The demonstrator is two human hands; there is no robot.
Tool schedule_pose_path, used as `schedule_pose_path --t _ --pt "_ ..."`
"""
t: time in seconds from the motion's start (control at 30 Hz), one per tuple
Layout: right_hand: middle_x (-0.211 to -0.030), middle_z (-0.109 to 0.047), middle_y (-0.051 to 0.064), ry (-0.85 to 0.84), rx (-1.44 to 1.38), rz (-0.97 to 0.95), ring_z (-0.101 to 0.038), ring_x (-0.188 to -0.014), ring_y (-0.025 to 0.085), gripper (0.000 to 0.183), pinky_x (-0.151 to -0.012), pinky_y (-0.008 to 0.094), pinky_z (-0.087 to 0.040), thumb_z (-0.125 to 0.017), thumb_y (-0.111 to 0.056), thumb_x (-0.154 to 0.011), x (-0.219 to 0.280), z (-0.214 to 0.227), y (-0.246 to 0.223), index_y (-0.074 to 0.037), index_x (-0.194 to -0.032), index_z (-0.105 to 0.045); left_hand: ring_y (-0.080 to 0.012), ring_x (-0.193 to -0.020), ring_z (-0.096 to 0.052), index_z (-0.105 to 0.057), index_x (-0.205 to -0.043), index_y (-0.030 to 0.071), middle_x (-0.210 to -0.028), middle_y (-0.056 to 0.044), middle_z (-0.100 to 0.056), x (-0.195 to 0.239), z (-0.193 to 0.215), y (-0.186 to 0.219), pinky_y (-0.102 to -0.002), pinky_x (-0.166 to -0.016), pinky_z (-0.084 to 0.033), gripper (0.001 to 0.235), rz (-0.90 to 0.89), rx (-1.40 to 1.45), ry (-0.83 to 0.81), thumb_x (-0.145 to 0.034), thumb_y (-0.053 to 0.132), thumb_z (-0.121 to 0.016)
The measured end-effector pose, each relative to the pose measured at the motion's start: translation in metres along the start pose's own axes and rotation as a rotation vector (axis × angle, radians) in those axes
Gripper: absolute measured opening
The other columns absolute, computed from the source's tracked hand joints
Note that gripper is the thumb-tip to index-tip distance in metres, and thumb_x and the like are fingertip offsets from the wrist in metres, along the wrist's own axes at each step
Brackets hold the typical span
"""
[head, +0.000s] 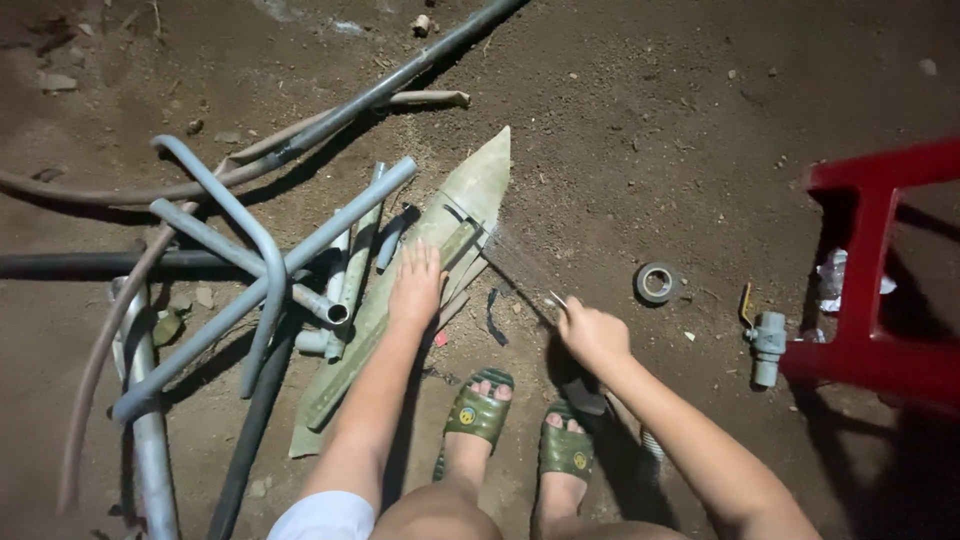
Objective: The person sits on the ground and uses a hand saw to cut a grey PVC pipe that is resting on a flat piece of wood. After sawing through the pipe, they pick up the two resulting pieces and fit them together.
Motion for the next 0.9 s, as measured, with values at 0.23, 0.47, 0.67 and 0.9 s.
schedule_pose_path --t 0.23,0.47,0.67,0.9 --pt "-0.092 -0.081 0.017 -0.122 0.033 -0.092 -0.082 -0.094 0.04 0.04 -0.086 0.053 -0.064 -0.04 -0.052 -0.106 0.042 -0.017 0.03 -0.019 -0.109 -0.062 -0.0545 -0.149 -0.045 -0.045 -0.159 0.002 -0.164 -0.029 -0.046 -0.001 0.003 0.0 -0.06 -0.112 -0.053 0.065 0.024 -0.012 0.003 -0.108 0.04 -0.06" --pt "-0.087 -0.081 0.016 0.025 0.013 0.034 -0.082 -0.089 0.039 0.035 -0.081 0.053 -0.064 -0.045 -0.046 -0.108 -0.037 -0.003 -0.025 -0.017 -0.108 -0.064 -0.0554 -0.148 -0.045 -0.046 -0.158 0.002 -0.162 -0.029 -0.047 0.0 -0.004 -0.002 -0.061 -0.11 -0.054 0.063 -0.001 -0.024 -0.003 -0.11 0.04 -0.058" --pt "-0.087 -0.08 0.017 0.003 0.006 0.027 -0.081 -0.088 0.041 0.035 -0.081 0.054 -0.063 -0.043 -0.045 -0.108 -0.019 -0.003 -0.009 -0.016 -0.108 -0.061 -0.0562 -0.148 -0.044 -0.044 -0.159 0.001 -0.163 -0.03 -0.046 0.002 0.002 0.001 -0.063 -0.11 -0.053 0.063 0.006 -0.01 -0.026 -0.11 0.039 -0.057" --pt "-0.088 -0.08 0.016 -0.066 0.067 -0.076 -0.082 -0.089 0.038 0.036 -0.082 0.053 -0.064 -0.042 -0.048 -0.107 0.041 -0.007 0.036 -0.017 -0.108 -0.061 -0.0548 -0.149 -0.044 -0.045 -0.158 0.001 -0.164 -0.029 -0.046 0.0 0.007 0.001 -0.063 -0.107 -0.056 0.063 0.024 0.01 -0.021 -0.11 0.04 -0.057"
Point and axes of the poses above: each hand's wrist, its own x-axis away from the middle knuckle, its own z-axis out of the back of the hand, y = z × x, the point moved 10 cm from there along -x, towards the middle knuckle
